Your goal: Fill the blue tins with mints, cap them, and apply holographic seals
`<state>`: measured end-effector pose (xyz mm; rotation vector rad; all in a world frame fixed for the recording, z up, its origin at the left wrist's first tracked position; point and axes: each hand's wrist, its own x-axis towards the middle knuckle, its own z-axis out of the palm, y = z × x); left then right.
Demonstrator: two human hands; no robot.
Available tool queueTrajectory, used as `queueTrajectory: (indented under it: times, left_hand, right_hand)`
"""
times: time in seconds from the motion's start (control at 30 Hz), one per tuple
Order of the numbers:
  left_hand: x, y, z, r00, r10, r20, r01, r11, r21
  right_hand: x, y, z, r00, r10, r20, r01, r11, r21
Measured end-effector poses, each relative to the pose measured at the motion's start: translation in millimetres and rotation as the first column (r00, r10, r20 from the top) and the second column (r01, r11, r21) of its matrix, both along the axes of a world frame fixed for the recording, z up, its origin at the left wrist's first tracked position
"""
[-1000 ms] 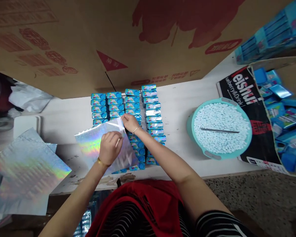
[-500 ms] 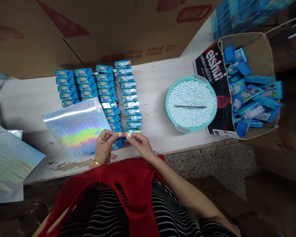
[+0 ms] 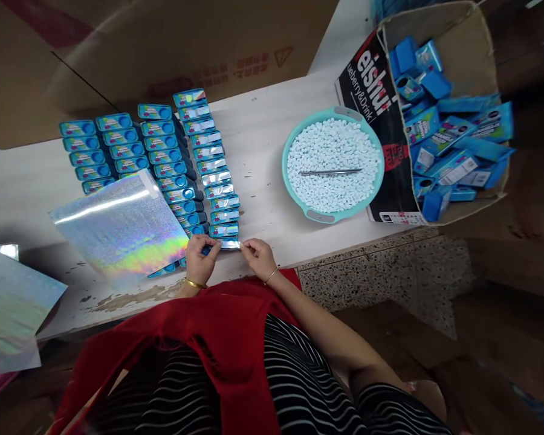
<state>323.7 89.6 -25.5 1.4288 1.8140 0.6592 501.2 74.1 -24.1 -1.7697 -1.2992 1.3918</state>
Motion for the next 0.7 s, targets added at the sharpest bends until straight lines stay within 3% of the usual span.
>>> queueTrajectory:
  times: [0.1,0.27,0.6,0.7]
  left_hand:
    - [2,-1,-0.4,0.99,-0.051,-0.135,0.05,0.999,-0.011]
    - [5,1,-0.8,0.971,-0.102,-0.215,0.103,0.995,-0.008]
    - [7,3,-1.4,0.91,-0.197,-0.364,0.189,0.98,-0.058]
    - [2,1,-0.4,0.892,-0.21,-0.401,0.204,0.977,-0.059]
  right_hand:
    - [0,-2,-7.2,1.0,0.013,0.019,-0.014,0.999,0.043]
    - [1,-3,-17.4,0.995,0.03,0.097,-0.037,0.996,0.075]
    - [1,-8,-37.4,0.997,0.04,0.063,-0.04,0.999,-0.009]
    - [4,-14,-39.6,0.991,0.018,0.133,-0.013,0.999,-0.035]
